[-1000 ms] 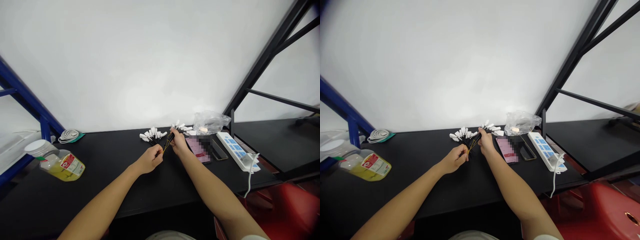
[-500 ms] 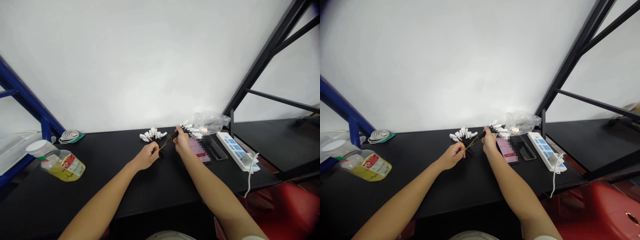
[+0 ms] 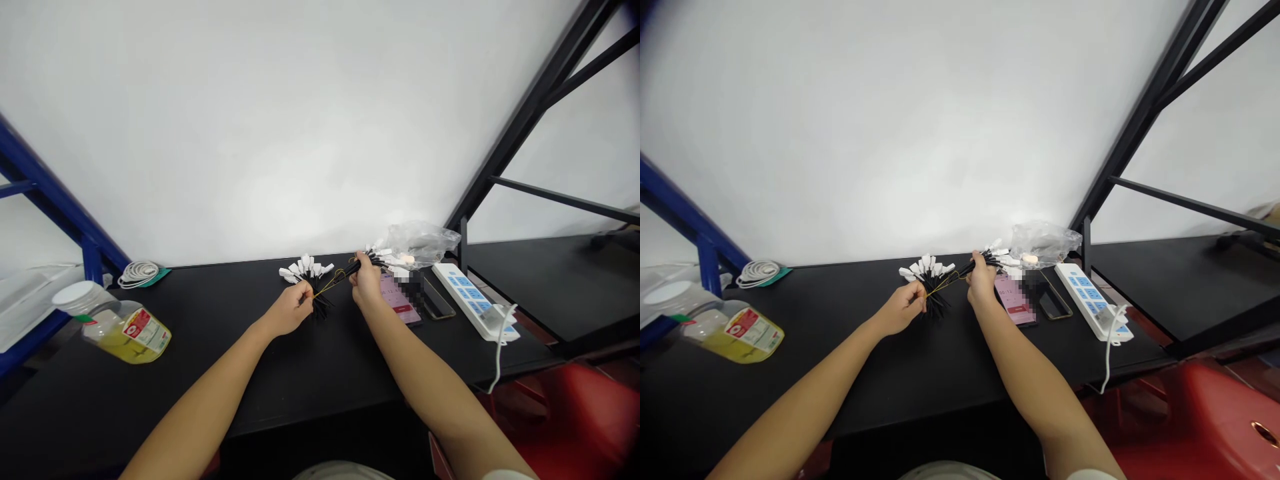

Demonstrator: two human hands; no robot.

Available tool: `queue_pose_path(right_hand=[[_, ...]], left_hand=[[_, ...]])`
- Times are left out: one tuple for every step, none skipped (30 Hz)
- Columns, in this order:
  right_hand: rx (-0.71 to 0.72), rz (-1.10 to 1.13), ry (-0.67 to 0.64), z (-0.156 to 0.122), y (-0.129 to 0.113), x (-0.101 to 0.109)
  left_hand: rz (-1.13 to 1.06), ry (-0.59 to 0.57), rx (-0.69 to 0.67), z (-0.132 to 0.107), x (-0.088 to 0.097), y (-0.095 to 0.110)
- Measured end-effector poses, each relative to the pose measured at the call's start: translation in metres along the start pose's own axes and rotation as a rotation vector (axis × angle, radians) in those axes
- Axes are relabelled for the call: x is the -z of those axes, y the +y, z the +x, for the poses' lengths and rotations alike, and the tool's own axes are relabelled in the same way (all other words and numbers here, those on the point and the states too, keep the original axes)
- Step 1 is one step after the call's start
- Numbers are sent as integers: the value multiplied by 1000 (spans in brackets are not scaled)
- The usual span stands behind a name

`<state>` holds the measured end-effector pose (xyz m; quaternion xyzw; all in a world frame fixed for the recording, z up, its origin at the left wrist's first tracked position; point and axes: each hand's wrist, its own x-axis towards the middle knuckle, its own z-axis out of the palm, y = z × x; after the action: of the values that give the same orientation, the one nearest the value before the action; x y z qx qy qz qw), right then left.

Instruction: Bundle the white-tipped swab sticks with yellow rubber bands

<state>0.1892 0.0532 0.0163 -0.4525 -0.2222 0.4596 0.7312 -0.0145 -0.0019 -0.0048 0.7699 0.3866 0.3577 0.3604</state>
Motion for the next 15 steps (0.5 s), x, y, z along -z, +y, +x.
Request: queue_pose_path(right_hand=[[-2, 4, 7, 0, 0, 0], [-3, 7, 12, -1, -1, -1], [-4, 9, 16, -2, -1, -1], [-3, 11, 17, -2, -1, -1], [0, 14, 15, -3, -1, -1], [7, 18, 11, -4, -1, -2], [19, 23, 5, -4, 0, -2], [34, 28, 1, -5, 0, -2], [49, 34, -4, -5, 0, -2], [63, 39, -9, -6, 0, -2], [75, 44, -20, -7, 0, -2], [82, 47, -35, -8, 1, -2], [84, 51, -55, -10, 1, -2], [82, 54, -78, -12, 2, -3], [76, 55, -102, -14, 3, -4]], left_hand=[[23, -2, 7, 1, 1, -1], [43, -3, 16, 2, 1, -3], [60, 0, 26, 2, 2, -5], [77, 7, 36, 3, 3, -6], [97, 15, 44, 4, 4, -8], [120, 27, 48, 5, 5, -9], [147, 38, 49, 5, 6, -10], [175, 51, 48, 6, 7, -11], [203, 65, 47, 6, 8, -12], [229, 80, 50, 6, 9, -12], [253, 93, 58, 7, 9, -12], [275, 106, 70, 7, 9, -13], [296, 118, 85, 8, 10, -14], [314, 131, 103, 8, 10, -14], [328, 142, 119, 8, 9, -14]])
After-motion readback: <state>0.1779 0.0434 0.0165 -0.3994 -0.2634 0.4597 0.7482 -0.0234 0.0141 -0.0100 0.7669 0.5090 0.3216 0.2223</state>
